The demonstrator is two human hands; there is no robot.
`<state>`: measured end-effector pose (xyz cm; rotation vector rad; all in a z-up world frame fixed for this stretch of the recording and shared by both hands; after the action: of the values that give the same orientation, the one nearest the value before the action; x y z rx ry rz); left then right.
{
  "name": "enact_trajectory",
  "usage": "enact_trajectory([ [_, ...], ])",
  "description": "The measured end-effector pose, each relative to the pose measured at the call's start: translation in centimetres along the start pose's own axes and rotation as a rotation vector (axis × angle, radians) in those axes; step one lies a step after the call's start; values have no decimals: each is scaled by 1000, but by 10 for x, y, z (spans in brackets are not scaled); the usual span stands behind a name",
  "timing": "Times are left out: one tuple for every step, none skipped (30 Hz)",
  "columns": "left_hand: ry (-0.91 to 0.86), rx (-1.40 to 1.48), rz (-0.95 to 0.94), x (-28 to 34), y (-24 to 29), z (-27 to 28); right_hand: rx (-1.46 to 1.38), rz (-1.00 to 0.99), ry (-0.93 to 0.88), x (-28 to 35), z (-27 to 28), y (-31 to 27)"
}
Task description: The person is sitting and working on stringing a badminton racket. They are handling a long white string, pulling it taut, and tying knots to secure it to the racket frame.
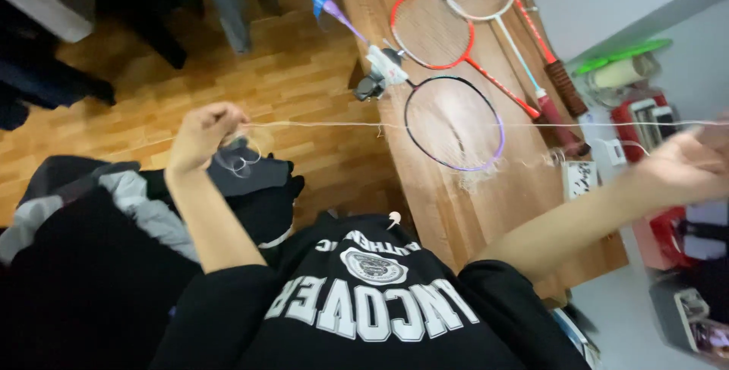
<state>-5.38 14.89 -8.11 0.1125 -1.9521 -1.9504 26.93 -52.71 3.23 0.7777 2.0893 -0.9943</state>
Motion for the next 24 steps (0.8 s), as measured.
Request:
enact_trajectory([
  [-3,-83,-21,0,-5,3,55,-26,-124,-1,-40,-6],
  [-27,-80,-19,1,0,-2,78,-20,-120,-4,-47,-7],
  [-22,-146,31,1,2,-4,-20,-78,-152,-7,-55,-3],
  [-10,-216,83,4,5,-1,-126,-137,-183,-8,-67,4],
  [-27,-218,84,2,-2,-2,-111,-134,-176,-8,-75,0],
  [4,-159,128,1,-11,3,-143,-161,-173,-8,-85,4],
  [35,-100,172,0,-19,9,-176,-187,-169,-8,-95,8],
  [31,-102,167,-2,-28,13,-175,-181,-168,-9,-89,11],
  [24,-104,131,-4,-34,17,-229,-196,-114,-10,-79,15],
  [22,-106,99,-1,-42,23,-287,-216,-60,-9,-71,20],
  [24,-106,100,1,-38,21,-288,-217,-60,-10,-70,18],
  [-35,-132,96,3,-34,15,-283,-265,-131,-9,-75,19],
  [-94,-157,91,6,-31,8,-277,-312,-203,-8,-80,19],
  [-95,-156,92,6,-35,9,-276,-312,-203,-12,-93,18],
  [-106,-139,19,5,-33,8,-214,-210,-315,-16,-112,10],
  [-119,-121,-52,5,-32,7,-148,-106,-421,-18,-131,1],
  [-122,-121,-49,6,-31,4,-146,-108,-420,-18,-135,0],
  [-17,-86,-16,7,-32,9,-21,-40,-359,-19,-136,-3],
  [88,-52,17,8,-33,14,97,30,-299,-21,-137,-7],
  [86,-52,17,5,-41,18,98,30,-299,-19,-127,-3],
  [168,50,-24,3,-46,27,467,116,-246,-17,-115,-2],
  [250,152,-65,2,-52,37,845,212,-192,-14,-105,-1],
  [249,151,-65,1,-51,37,845,212,-191,-9,-100,3],
  [354,267,-134,1,-47,45,1019,216,-231,-4,-98,9],
])
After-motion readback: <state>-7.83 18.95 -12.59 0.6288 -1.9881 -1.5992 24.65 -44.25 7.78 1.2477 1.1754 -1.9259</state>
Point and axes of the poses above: each hand's wrist, its own x-axis away from the middle knuckle, its own z-axis out of the back of the hand, y = z × x, the point moved 7 cm from there along -x, towards the middle knuckle, and after that the axes turned 8 degrees about -x, right-handed, at the moved point
